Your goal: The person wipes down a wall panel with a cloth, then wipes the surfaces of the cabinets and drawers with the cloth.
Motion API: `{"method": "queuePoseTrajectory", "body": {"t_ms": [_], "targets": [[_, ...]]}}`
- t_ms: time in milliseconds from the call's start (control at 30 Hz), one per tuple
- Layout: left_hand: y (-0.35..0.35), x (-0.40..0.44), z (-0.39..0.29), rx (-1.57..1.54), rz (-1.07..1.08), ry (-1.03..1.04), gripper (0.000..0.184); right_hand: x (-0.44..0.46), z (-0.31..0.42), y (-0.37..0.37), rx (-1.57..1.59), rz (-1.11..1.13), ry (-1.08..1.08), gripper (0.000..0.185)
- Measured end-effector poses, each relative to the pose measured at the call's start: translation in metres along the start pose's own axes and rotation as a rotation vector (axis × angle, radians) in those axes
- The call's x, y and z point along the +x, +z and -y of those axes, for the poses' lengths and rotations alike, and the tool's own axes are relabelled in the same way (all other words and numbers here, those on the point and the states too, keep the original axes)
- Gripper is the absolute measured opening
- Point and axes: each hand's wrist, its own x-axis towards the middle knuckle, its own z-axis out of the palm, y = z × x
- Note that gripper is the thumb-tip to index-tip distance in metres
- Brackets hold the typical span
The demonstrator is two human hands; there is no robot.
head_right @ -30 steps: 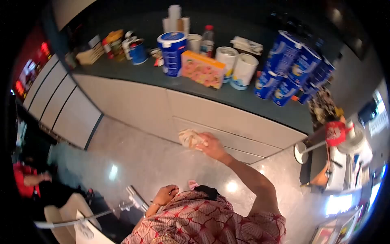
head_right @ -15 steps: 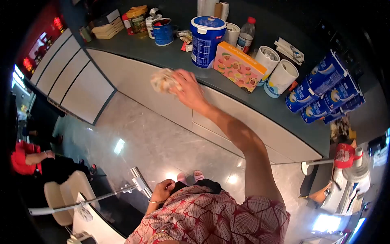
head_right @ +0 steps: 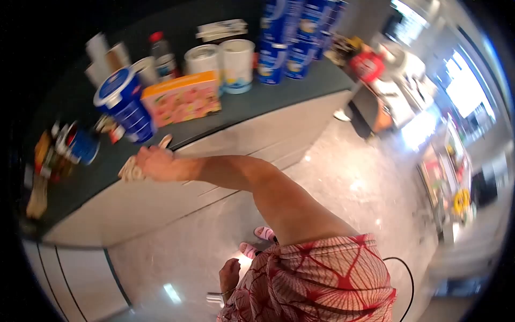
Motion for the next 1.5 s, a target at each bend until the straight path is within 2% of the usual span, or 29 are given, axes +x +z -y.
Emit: {"method": "queuePoseTrajectory", "body": {"t_ms": [133, 233, 433, 500, 567, 633, 667, 700, 767, 800, 833, 867, 900, 933, 967, 1000, 1033, 1067, 1133, 1200, 1233, 1267, 1300, 1333, 1367, 1400, 1433, 1467, 1500], "targets": [[-0.009, 0.035, -0.023, 0.079, 0.148, 0.058, 0.019, -0.071, -0.046, -0.039, -0.08, -0.113, -0.01, 0.048], [-0.006, 0.053, -0.05, 0.146, 0.189, 0.138, 0.02, -0.129, -0.089, -0.054, -0.196, -0.286, -0.003, 0.046], [0.046, 0.101, -0.093, 0.188, 0.374, 0.079, 0.02, -0.244, -0.179, -0.107, -0.176, -0.167, 0.189, 0.039], [0.081, 0.113, -0.123, 0.298, 0.455, 0.155, 0.021, -0.293, -0.218, -0.117, -0.206, -0.133, 0.299, 0.038], [0.122, 0.129, -0.163, 0.356, 0.484, 0.228, 0.021, -0.354, -0.269, -0.127, -0.018, -0.118, 0.582, 0.035], [0.163, 0.148, -0.194, 0.322, 0.545, 0.253, 0.023, -0.444, -0.32, -0.118, 0.084, -0.604, 0.657, 0.028], [0.183, 0.161, -0.207, 0.394, 0.555, 0.356, 0.025, -0.488, -0.331, -0.136, -0.105, -0.383, 0.982, 0.028], [0.201, 0.173, -0.218, 0.469, 0.555, 0.443, 0.027, -0.534, -0.345, -0.156, -0.071, 0.038, 1.143, 0.032], [0.231, 0.192, -0.272, 0.421, 0.503, 0.458, 0.037, -0.618, -0.315, -0.186, -0.106, -0.047, 1.056, 0.034], [0.246, 0.21, -0.289, 0.45, 0.37, 0.782, 0.04, -0.677, -0.302, -0.166, -0.165, 0.07, 1.167, 0.042], [0.26, 0.226, -0.314, 0.532, 0.303, 0.845, 0.044, -0.707, -0.266, -0.179, -0.113, 0.062, 1.167, 0.045], [0.273, 0.243, -0.343, 0.572, 0.219, 1.026, 0.047, -0.742, -0.234, -0.173, -0.045, 0.16, 1.35, 0.04], [0.286, 0.258, -0.376, 0.615, 0.167, 1.123, 0.051, -0.782, -0.207, -0.158, 0.09, 0.403, 1.53, 0.03], [0.298, 0.274, -0.405, 0.687, 0.104, 1.185, 0.053, -0.817, -0.165, -0.141, 0.016, 0.26, 1.434, 0.022], [0.31, 0.29, -0.428, 0.76, 0.046, 1.248, 0.054, -0.803, -0.13, -0.166, 0.237, 0.423, 1.67, 0.023], [0.327, 0.319, -0.438, 0.841, -0.031, 1.224, 0.059, -0.829, -0.095, -0.153, 0.277, 0.594, 1.67, 0.025], [0.338, 0.341, -0.439, 0.919, -0.099, 1.203, 0.063, -0.843, -0.056, -0.145, 0.313, 0.608, 1.78, 0.028], [0.341, 0.346, -0.441, 0.919, -0.086, 1.207, 0.063, -0.863, -0.014, -0.131, 0.348, 0.572, 1.885, 0.028], [0.359, 0.363, -0.459, 1.096, -0.02, 1.012, 0.074, -0.874, 0.046, -0.119, 0.353, 0.747, 1.909, 0.024], [0.37, 0.378, -0.459, 1.114, -0.006, 1.1, 0.085, -0.885, 0.108, -0.107, 0.494, 0.61, 2.219, 0.028], [0.382, 0.388, -0.456, 1.132, -0.05, 1.115, 0.088, -0.881, 0.124, -0.109, 0.568, 0.65, 2.303, 0.027], [0.391, 0.401, -0.456, 1.118, -0.076, 1.184, 0.089, -0.874, 0.135, -0.11, 0.619, 0.662, 2.384, 0.027], [0.401, 0.391, -0.475, 1.142, -0.027, 1.071, 0.091, -0.872, 0.139, -0.109, 0.678, 0.678, 2.439, 0.027], [0.412, 0.395, -0.474, 1.17, -0.049, 1.09, 0.091, -0.872, 0.15, -0.104, 0.695, 0.658, 2.463, 0.027], [0.415, 0.404, -0.474, 1.205, -0.11, 1.073, 0.091, -0.881, 0.148, -0.093, 0.702, 0.662, 2.438, 0.028], [0.424, 0.394, -0.487, 1.152, -0.024, 1.03, 0.091, -0.881, 0.132, -0.103, 0.74, 0.67, 2.284, 0.029], [0.431, 0.376, -0.506, 1.109, 0.007, 0.942, 0.09, -0.885, 0.114, -0.102, 0.794, 0.548, 2.326, 0.03], [0.44, 0.374, -0.508, 1.189, -0.058, 1.03, 0.088, -0.897, 0.089, -0.088, 0.663, 0.758, 2.29, 0.032], [0.44, 0.362, -0.52, 1.159, -0.023, 0.943, 0.087, -0.91, 0.071, -0.064, 0.491, 0.951, 2.213, 0.034]]}}
